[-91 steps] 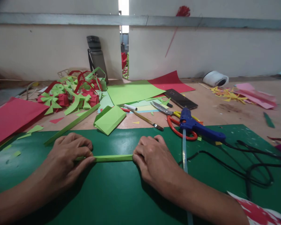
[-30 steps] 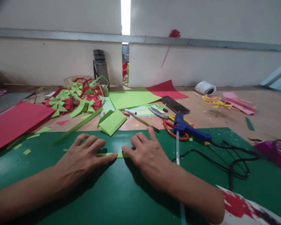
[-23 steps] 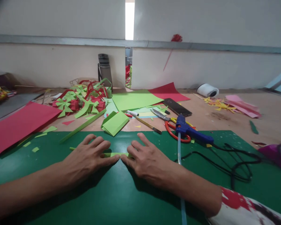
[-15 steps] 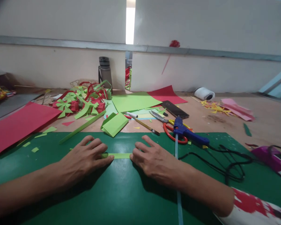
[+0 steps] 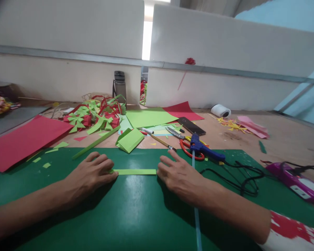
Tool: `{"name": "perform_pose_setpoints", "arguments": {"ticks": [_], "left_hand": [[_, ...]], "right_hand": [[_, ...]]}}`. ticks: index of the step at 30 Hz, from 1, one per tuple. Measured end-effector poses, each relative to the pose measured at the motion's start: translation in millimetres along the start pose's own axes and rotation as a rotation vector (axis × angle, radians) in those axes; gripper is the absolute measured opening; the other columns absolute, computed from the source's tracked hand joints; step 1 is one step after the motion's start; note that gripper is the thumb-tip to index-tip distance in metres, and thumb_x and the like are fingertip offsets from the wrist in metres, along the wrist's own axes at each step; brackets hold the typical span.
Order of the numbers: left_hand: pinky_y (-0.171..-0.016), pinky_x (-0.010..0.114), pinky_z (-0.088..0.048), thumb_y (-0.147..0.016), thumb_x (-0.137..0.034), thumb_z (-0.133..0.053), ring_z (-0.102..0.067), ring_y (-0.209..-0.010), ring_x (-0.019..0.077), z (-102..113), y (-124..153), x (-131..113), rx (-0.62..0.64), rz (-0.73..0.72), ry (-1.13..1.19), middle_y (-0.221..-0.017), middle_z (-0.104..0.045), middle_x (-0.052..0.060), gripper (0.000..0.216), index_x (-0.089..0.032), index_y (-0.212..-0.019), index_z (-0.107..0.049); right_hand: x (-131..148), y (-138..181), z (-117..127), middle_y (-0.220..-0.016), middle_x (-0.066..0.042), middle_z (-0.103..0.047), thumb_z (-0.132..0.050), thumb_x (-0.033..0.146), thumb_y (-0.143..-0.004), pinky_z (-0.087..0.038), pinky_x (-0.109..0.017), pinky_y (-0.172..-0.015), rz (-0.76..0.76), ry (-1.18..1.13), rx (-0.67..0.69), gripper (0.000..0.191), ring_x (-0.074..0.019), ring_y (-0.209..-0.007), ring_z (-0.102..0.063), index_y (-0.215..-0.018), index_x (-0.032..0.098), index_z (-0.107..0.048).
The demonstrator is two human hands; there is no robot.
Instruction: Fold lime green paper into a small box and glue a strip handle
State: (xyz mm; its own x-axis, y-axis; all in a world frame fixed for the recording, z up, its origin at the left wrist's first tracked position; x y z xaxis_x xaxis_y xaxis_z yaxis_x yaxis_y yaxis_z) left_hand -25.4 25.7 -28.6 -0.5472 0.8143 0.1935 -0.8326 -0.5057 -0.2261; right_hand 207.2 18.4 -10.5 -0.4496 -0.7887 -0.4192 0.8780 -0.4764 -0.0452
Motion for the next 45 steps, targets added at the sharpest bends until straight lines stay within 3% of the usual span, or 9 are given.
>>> {"name": "perform_pose_setpoints", "arguments": {"ticks": [6,11,14,18,22,29,33,36,45], "left_hand": [[-0.072,0.036,-0.026,-0.090,-0.026,-0.047,-0.041,-0.077,0.0196,-1,0,1,-0.014,0.010,0.012,-0.083,-0.052,0.004,0.015,-0.025,-0.095,-0.062],[-0.071,0.035,-0.026,-0.089,-0.029,-0.050,-0.041,-0.076,0.0193,-2,1,2,-0.016,0.028,0.021,-0.080,-0.052,0.003,0.013,-0.025,-0.093,-0.062],[-0.071,0.035,-0.026,-0.089,-0.027,-0.051,-0.041,-0.076,0.0188,-2,2,2,-0.017,0.038,0.041,-0.081,-0.052,0.003,0.013,-0.025,-0.092,-0.063],[-0.072,0.035,-0.026,-0.089,-0.023,-0.050,-0.041,-0.076,0.0189,-3,2,2,-0.025,0.043,0.056,-0.080,-0.052,0.003,0.014,-0.024,-0.092,-0.064],[-0.071,0.035,-0.026,-0.091,-0.019,-0.044,-0.042,-0.075,0.0189,-3,3,2,-0.028,0.053,0.057,-0.080,-0.051,0.004,0.021,-0.026,-0.093,-0.064],[-0.069,0.033,-0.026,-0.091,-0.018,-0.043,-0.043,-0.073,0.0167,0,2,0,-0.029,0.098,0.081,-0.079,-0.051,0.003,0.025,-0.026,-0.093,-0.066],[-0.070,0.034,-0.026,-0.090,-0.020,-0.047,-0.043,-0.076,0.0178,-1,-5,-5,-0.009,0.121,0.045,-0.082,-0.052,0.004,0.020,-0.026,-0.093,-0.066],[-0.069,0.034,-0.026,-0.089,-0.021,-0.048,-0.042,-0.076,0.0187,-4,-12,-9,0.002,0.135,0.019,-0.083,-0.052,0.004,0.021,-0.029,-0.098,-0.064],[-0.069,0.036,-0.028,-0.091,-0.027,-0.045,-0.043,-0.079,0.0209,-6,-25,-22,-0.012,0.153,0.009,-0.085,-0.052,0.004,0.020,-0.035,-0.100,-0.062]], "right_hand": [[18,-53,19,-0.083,-0.008,-0.060,-0.051,0.009,-0.079,-0.027,-0.050,-0.092,-0.180,0.057,0.042,0.028,-0.0240,-0.083,-0.052,-0.106,0.015,-0.058],[45,-80,7,-0.085,-0.007,-0.058,-0.046,0.011,-0.084,-0.029,-0.049,-0.090,-0.055,0.021,0.030,0.027,-0.0228,-0.081,-0.050,-0.109,0.015,-0.055],[45,-71,3,-0.085,-0.008,-0.057,-0.046,0.011,-0.083,-0.030,-0.049,-0.089,-0.023,0.001,0.089,0.023,-0.0230,-0.082,-0.049,-0.103,0.013,-0.058],[30,-46,3,-0.086,-0.008,-0.058,-0.051,0.012,-0.080,-0.029,-0.051,-0.090,-0.116,-0.016,0.161,0.026,-0.0241,-0.084,-0.050,-0.105,0.013,-0.059],[24,-20,-1,-0.088,-0.009,-0.059,-0.051,0.006,-0.076,-0.029,-0.052,-0.090,-0.175,0.037,0.145,0.032,-0.0241,-0.085,-0.050,-0.107,0.011,-0.059],[12,-2,9,-0.082,-0.011,-0.061,-0.054,0.001,-0.072,-0.023,-0.053,-0.093,-0.320,0.093,0.205,0.021,-0.0277,-0.090,-0.050,-0.080,0.015,-0.066],[0,-18,24,-0.090,-0.010,-0.064,-0.050,0.005,-0.078,-0.025,-0.047,-0.088,-0.455,-0.210,0.090,0.022,-0.0259,-0.092,-0.053,-0.086,0.018,-0.066],[-1,-42,17,-0.089,-0.007,-0.065,-0.052,0.016,-0.083,-0.031,-0.034,-0.081,-0.432,-0.409,0.040,0.016,-0.0205,-0.089,-0.055,-0.088,0.020,-0.066],[5,-71,-5,-0.072,-0.001,-0.065,-0.061,0.016,-0.073,-0.029,-0.026,-0.063,-0.416,-0.650,0.016,0.008,-0.0154,-0.071,-0.054,-0.076,0.018,-0.067]]}}
Point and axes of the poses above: each hand's wrist, its own y-axis away from the middle knuckle, its own z-axis out of the back of the hand, x = y × z, the point moved 4 cm from there along -y, towards the middle knuckle
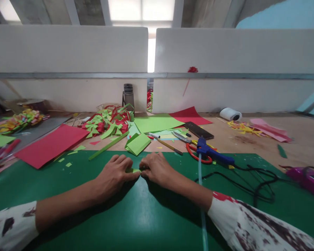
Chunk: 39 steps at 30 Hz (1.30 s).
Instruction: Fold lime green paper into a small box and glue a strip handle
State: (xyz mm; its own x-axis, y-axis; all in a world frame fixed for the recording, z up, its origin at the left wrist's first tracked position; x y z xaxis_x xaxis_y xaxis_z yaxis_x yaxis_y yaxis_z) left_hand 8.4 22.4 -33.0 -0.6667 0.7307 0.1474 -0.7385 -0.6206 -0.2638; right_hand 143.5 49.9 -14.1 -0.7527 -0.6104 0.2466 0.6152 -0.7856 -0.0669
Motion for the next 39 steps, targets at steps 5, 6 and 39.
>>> {"name": "perform_pose_setpoints", "arguments": {"ticks": [5,6,39], "left_hand": [[-0.075,0.036,-0.030,-0.085,-0.021,-0.055,-0.046,-0.085,0.0211,1,9,14,-0.114,0.169,0.141,-0.095,-0.057,0.005,0.026,-0.026,-0.110,-0.056],[-0.075,0.036,-0.030,-0.083,-0.022,-0.058,-0.047,-0.086,0.0210,1,11,17,-0.121,0.201,0.187,-0.093,-0.058,0.005,0.023,-0.023,-0.106,-0.058],[-0.075,0.034,-0.037,-0.085,-0.021,-0.052,-0.048,-0.082,0.0177,1,39,54,-0.017,0.464,0.632,-0.083,-0.060,0.002,0.019,-0.019,-0.069,-0.063]], "right_hand": [[0,3,-5,-0.069,-0.001,-0.062,-0.058,0.008,-0.072,-0.028,-0.030,-0.071,-0.034,-0.041,-0.031,0.011,-0.0163,-0.075,-0.053,-0.070,0.017,-0.064],[0,3,-6,-0.071,-0.001,-0.062,-0.058,0.007,-0.073,-0.028,-0.030,-0.073,-0.033,-0.049,-0.037,0.012,-0.0166,-0.077,-0.052,-0.072,0.017,-0.064],[-7,1,-18,-0.073,-0.001,-0.055,-0.055,0.021,-0.085,-0.030,-0.036,-0.073,-0.028,-0.249,-0.082,0.020,-0.0173,-0.076,-0.047,-0.066,0.021,-0.059]]}}
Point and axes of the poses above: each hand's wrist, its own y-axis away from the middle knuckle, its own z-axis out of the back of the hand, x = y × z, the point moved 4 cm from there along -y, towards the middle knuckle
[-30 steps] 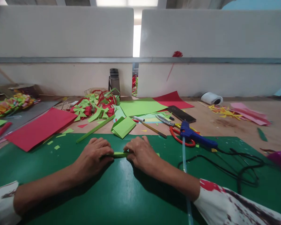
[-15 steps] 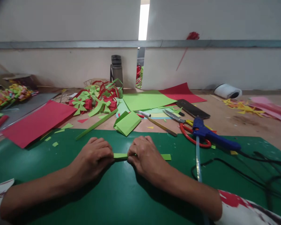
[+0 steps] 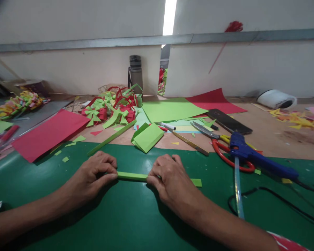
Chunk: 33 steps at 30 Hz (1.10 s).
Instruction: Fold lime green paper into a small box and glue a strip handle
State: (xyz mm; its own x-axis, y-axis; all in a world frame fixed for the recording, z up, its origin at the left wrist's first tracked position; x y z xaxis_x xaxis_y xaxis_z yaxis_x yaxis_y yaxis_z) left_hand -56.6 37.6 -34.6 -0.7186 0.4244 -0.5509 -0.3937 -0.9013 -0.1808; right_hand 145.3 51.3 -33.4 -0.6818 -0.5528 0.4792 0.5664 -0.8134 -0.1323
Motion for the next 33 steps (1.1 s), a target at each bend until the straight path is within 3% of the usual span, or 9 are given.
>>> {"name": "perform_pose_setpoints", "arguments": {"ticks": [6,22,33], "left_hand": [[-0.073,0.036,-0.037,-0.085,-0.022,-0.051,-0.047,-0.081,0.0188,-1,-4,-2,-0.010,0.050,-0.052,-0.081,-0.058,0.002,0.020,-0.018,-0.067,-0.061],[-0.070,0.037,-0.034,-0.084,-0.023,-0.047,-0.043,-0.077,0.0204,-7,-10,-2,-0.008,0.052,-0.181,-0.077,-0.056,0.005,0.022,-0.016,-0.064,-0.052],[-0.069,0.036,-0.034,-0.085,-0.021,-0.046,-0.042,-0.077,0.0200,-11,-9,-1,-0.023,0.006,-0.215,-0.078,-0.055,0.005,0.019,-0.016,-0.066,-0.049]], "right_hand": [[2,-2,-1,-0.072,-0.002,-0.054,-0.050,0.024,-0.087,-0.030,-0.037,-0.075,-0.020,0.071,-0.040,0.027,-0.0179,-0.075,-0.047,-0.061,0.020,-0.056],[-2,-3,-6,-0.073,-0.002,-0.055,-0.053,0.021,-0.083,-0.028,-0.037,-0.075,0.005,0.144,-0.123,0.020,-0.0187,-0.074,-0.048,-0.062,0.019,-0.054],[-3,-5,-5,-0.074,-0.002,-0.056,-0.058,0.021,-0.080,-0.027,-0.036,-0.072,-0.021,0.145,-0.070,0.018,-0.0185,-0.075,-0.048,-0.062,0.020,-0.056]]}}
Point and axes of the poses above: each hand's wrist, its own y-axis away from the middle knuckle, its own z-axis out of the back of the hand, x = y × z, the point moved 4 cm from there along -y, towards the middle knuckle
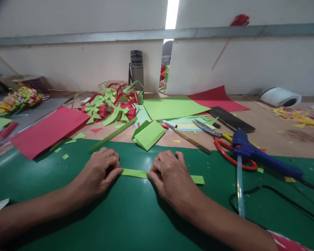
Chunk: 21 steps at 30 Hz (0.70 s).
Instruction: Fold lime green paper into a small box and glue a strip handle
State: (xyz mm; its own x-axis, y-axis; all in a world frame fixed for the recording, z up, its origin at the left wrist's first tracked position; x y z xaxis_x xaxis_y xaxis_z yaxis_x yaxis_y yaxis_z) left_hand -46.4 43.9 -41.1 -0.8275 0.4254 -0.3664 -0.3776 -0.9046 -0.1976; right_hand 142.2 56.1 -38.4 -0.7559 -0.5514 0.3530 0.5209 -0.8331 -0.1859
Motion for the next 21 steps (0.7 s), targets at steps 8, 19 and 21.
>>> {"name": "perform_pose_setpoints", "arguments": {"ticks": [8,19,21], "left_hand": [[-0.069,0.035,-0.033,-0.084,-0.018,-0.047,-0.042,-0.078,0.0200,-4,2,-2,0.012,-0.016,-0.064,-0.081,-0.054,0.005,0.012,-0.016,-0.074,-0.052],[-0.070,0.034,-0.029,-0.087,-0.020,-0.045,-0.042,-0.080,0.0211,-1,-7,-26,0.174,-0.518,-0.414,-0.103,-0.048,0.005,0.053,-0.051,-0.128,-0.035],[-0.066,0.033,-0.029,-0.089,-0.025,-0.044,-0.041,-0.074,0.0204,0,-8,-30,0.189,-0.541,-0.451,-0.098,-0.048,0.005,0.044,-0.051,-0.124,-0.039]], "right_hand": [[0,-3,5,-0.072,0.001,-0.056,-0.063,0.019,-0.075,-0.026,-0.034,-0.073,-0.077,-0.037,0.054,0.010,-0.0182,-0.077,-0.048,-0.068,0.020,-0.056],[-1,-1,9,-0.074,0.001,-0.059,-0.060,0.011,-0.073,-0.025,-0.033,-0.073,-0.109,0.004,0.049,0.008,-0.0176,-0.078,-0.049,-0.071,0.019,-0.057],[-2,0,9,-0.074,0.001,-0.058,-0.060,0.011,-0.072,-0.025,-0.034,-0.074,-0.110,0.014,0.047,0.008,-0.0174,-0.078,-0.049,-0.071,0.018,-0.057]]}}
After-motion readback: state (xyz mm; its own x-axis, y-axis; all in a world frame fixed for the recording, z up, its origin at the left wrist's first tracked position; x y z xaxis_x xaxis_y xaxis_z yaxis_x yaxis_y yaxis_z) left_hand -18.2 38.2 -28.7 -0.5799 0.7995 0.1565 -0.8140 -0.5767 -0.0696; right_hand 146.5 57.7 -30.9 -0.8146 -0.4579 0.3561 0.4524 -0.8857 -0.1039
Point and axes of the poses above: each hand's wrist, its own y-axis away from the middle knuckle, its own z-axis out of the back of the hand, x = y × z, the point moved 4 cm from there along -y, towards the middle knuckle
